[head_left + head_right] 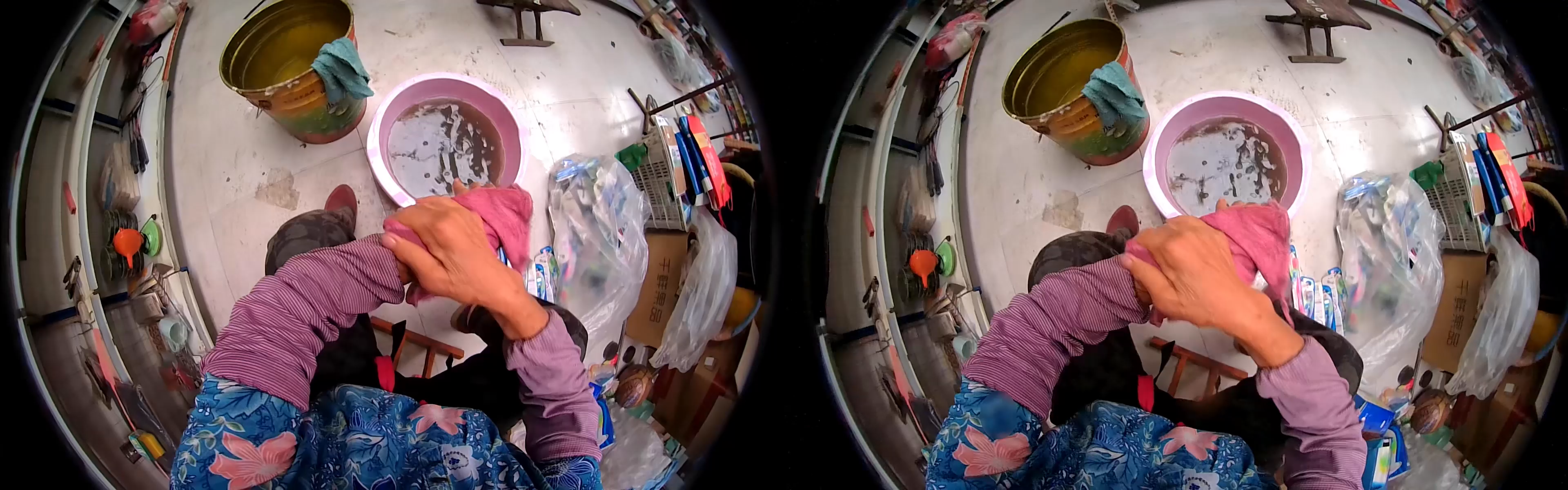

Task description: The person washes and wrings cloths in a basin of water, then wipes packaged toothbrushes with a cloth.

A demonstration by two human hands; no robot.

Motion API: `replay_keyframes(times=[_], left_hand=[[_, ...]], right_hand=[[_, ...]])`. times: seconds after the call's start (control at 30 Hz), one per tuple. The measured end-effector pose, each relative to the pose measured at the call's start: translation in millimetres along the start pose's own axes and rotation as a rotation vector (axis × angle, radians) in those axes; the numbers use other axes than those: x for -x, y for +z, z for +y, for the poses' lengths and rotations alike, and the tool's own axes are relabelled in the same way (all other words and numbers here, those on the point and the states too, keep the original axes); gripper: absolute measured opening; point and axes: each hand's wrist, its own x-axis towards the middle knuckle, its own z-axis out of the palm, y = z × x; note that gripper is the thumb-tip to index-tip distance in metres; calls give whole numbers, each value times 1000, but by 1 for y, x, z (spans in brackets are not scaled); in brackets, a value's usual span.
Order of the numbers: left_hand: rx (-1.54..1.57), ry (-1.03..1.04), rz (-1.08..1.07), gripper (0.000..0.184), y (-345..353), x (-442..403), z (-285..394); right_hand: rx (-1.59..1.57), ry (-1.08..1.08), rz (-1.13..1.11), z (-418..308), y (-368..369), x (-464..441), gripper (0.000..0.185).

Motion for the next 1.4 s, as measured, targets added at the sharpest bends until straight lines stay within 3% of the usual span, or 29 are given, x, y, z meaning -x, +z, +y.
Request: replay_keyframes(times=[0.07, 0.17, 0.43, 0.5, 0.53, 0.57, 0.63, 0.7, 0.73, 0.77, 0.83, 0.9, 0.97, 1.0, 1.1, 1.17, 1.2, 1.23, 1.27, 1.3, 1.37, 1.4], left_hand=[[-3, 9, 2, 39, 0, 2, 1], [-4, 30, 9, 39, -3, 3, 2], [30, 156, 76, 41, -36, -14, 21], [45, 185, 158, 42, -59, -28, 27], [104, 145, 294, 35, -65, -41, 28], [101, 141, 292, 35, -73, -53, 33], [147, -41, 784, 38, -58, -68, 53], [67, -47, 834, 39, -49, -64, 62], [-21, -62, 891, 39, -42, -59, 65], [-25, -84, 884, 39, -35, -56, 66], [-271, -18, 811, 30, -14, -48, 66], [-319, 107, 563, 31, 0, -38, 70], [-272, 147, 492, 33, 4, -35, 74], [-421, 200, 483, 34, 6, -35, 72], [-371, 84, 331, 37, 8, -36, 64], [-453, 73, 256, 48, 17, -31, 59], [-382, 40, 213, 50, 23, -29, 56], [-310, 6, 171, 52, 34, -28, 55], [-107, 2, 110, 47, 48, -26, 53], [-97, -4, 112, 47, 44, -26, 52], [-624, -59, 2, 40, 34, -25, 53], [-770, 31, 86, 34, 34, -26, 49]], right_hand=[[-51, -182, 163, 3, 1, 8, 25], [-31, -288, 251, 2, 4, 15, 31], [-84, -375, 282, -5, 4, 28, 32], [-145, -337, 298, 2, 7, 36, 23], [-159, -257, 361, 12, 8, 39, 16], [-104, -163, 392, 26, 12, 41, 13], [-251, 409, 200, 36, 8, 56, 15], [-359, 522, 466, 38, -13, 47, 24], [-738, 517, 566, 39, -24, 42, 27], [-1122, 496, 672, 40, -34, 37, 31], [-1041, 374, 676, 33, -58, 31, 34], [-921, 259, 562, 18, -73, 34, 35], [-821, 98, 558, -8, -81, 37, 29], [-826, 117, 559, -17, -85, 38, 29], [-726, -86, 448, -32, -92, 38, 35], [-370, 73, 628, -27, -95, 29, 36], [-343, 89, 703, -15, -92, 23, 37], [-425, 113, 839, -3, -84, 15, 38], [-657, 96, 856, 7, -82, 12, 30], [-890, 76, 868, 13, -82, 10, 25], [-674, 69, 975, 16, -79, 5, 32], [-607, 68, 1007, 20, -82, 5, 30]])
